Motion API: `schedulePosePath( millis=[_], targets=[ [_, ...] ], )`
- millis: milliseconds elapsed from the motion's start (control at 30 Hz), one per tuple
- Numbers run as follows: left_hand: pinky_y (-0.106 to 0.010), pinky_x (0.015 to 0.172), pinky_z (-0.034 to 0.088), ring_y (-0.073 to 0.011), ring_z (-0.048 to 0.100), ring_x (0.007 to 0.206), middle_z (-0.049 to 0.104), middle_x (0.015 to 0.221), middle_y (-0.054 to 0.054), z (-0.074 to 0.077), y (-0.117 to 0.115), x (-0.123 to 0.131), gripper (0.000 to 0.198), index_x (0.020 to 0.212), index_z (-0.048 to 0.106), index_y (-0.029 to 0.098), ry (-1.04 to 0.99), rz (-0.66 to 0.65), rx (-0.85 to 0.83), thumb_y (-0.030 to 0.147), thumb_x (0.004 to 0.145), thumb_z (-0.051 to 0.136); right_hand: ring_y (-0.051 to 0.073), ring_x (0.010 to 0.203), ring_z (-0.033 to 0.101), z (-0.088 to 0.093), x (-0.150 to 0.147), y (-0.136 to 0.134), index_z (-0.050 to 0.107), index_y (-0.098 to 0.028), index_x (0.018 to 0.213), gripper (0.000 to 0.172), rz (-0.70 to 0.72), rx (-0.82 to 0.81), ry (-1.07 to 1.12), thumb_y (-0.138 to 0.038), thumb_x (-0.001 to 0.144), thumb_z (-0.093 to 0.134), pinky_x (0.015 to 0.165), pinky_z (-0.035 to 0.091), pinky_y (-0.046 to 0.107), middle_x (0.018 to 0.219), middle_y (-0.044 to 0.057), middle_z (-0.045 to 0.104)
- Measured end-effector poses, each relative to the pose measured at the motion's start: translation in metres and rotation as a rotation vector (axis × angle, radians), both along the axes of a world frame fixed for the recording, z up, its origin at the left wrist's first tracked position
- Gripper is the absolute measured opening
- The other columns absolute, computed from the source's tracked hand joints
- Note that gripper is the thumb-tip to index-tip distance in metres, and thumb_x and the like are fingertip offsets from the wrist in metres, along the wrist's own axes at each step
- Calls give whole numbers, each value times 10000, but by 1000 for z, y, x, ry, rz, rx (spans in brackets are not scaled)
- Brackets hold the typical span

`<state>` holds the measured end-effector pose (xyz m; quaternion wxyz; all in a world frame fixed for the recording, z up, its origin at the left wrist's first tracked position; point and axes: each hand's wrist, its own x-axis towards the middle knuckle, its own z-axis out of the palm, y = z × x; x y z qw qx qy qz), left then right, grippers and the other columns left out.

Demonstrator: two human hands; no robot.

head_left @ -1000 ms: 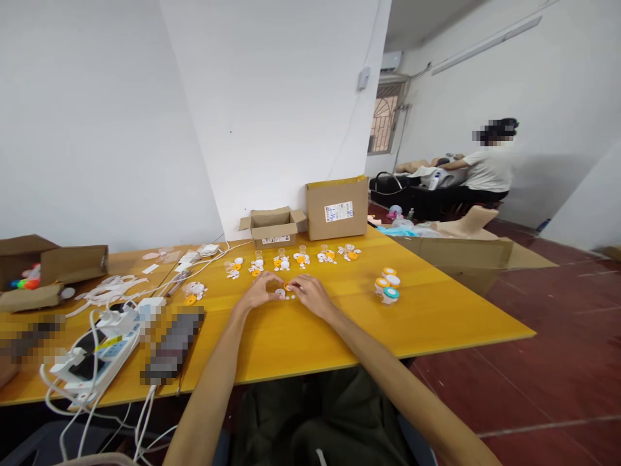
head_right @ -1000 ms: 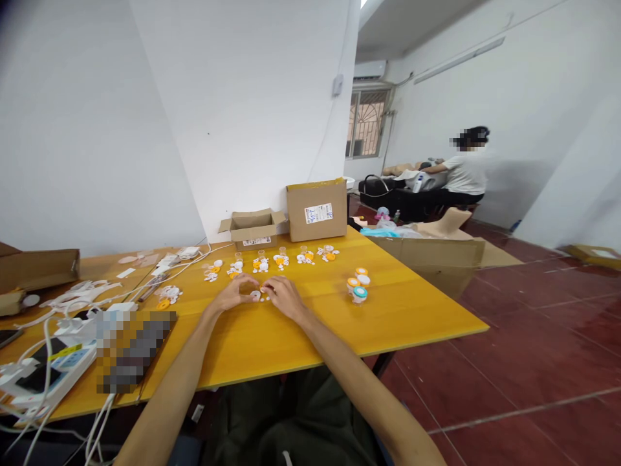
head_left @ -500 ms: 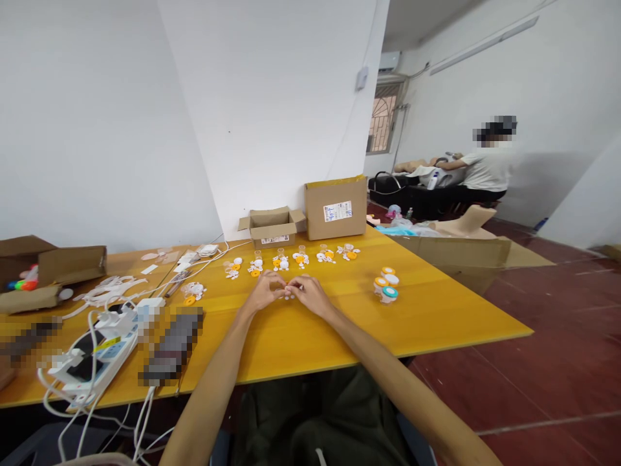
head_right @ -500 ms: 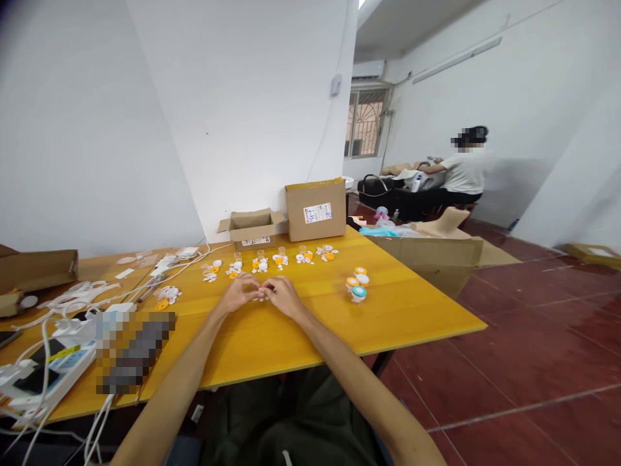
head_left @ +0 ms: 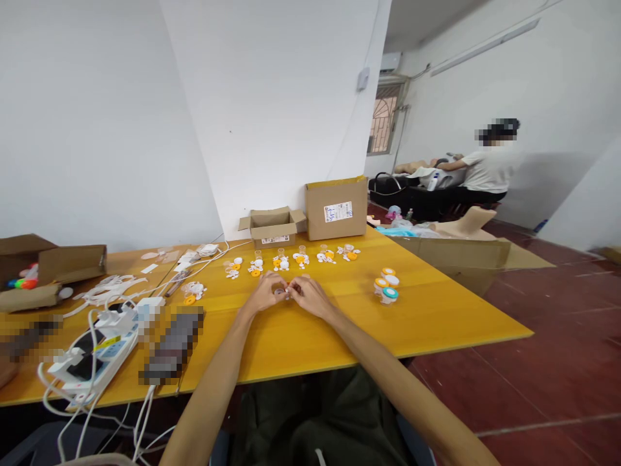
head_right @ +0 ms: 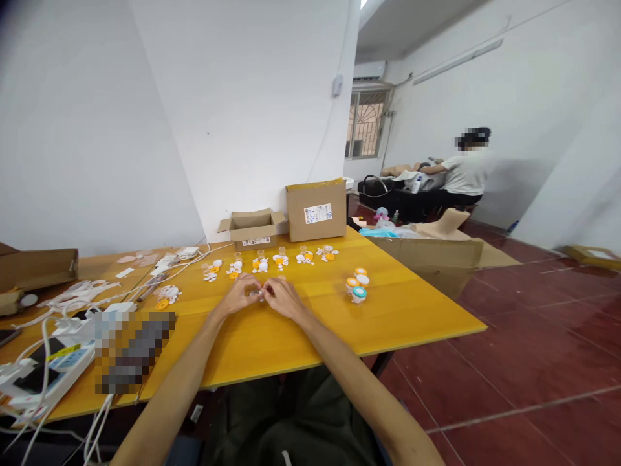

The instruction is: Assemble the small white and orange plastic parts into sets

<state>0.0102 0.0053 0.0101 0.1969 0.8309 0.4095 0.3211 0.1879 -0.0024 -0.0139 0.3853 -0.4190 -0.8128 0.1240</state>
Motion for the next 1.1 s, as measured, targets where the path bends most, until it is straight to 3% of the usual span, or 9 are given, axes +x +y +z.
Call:
schedulePosePath(
  millis=[367,600,1100],
  targets=[
    [-362,934,400,-239,551,969,671,842,-43,-3,1,-1,24,736,679,217,53,-1,30,237,749,679,181,807,620,0,2,-1,632,-214,796,138,-75,66,-67,-141,879,549,731,459,285,817,39,672],
    [-378,991,389,-237,547,1028,638,1023,-55,-4,1,-3,61,805,709,219,79,16,51,206,749,689,207,855,565,-9,9,8,634,-218,754,146,-33,273,-167,-147,872,584,746,458,330,856,62,624],
    [-422,1058,356,-253,496,1155,574,1159,-58,-13,5,-7,92,846,744,237,165,15,73,241,769,693,220,994,504,-8,11,7,712,-221,813,157,-18,239,-229,-153,891,595,803,398,346,993,83,577]
  ],
)
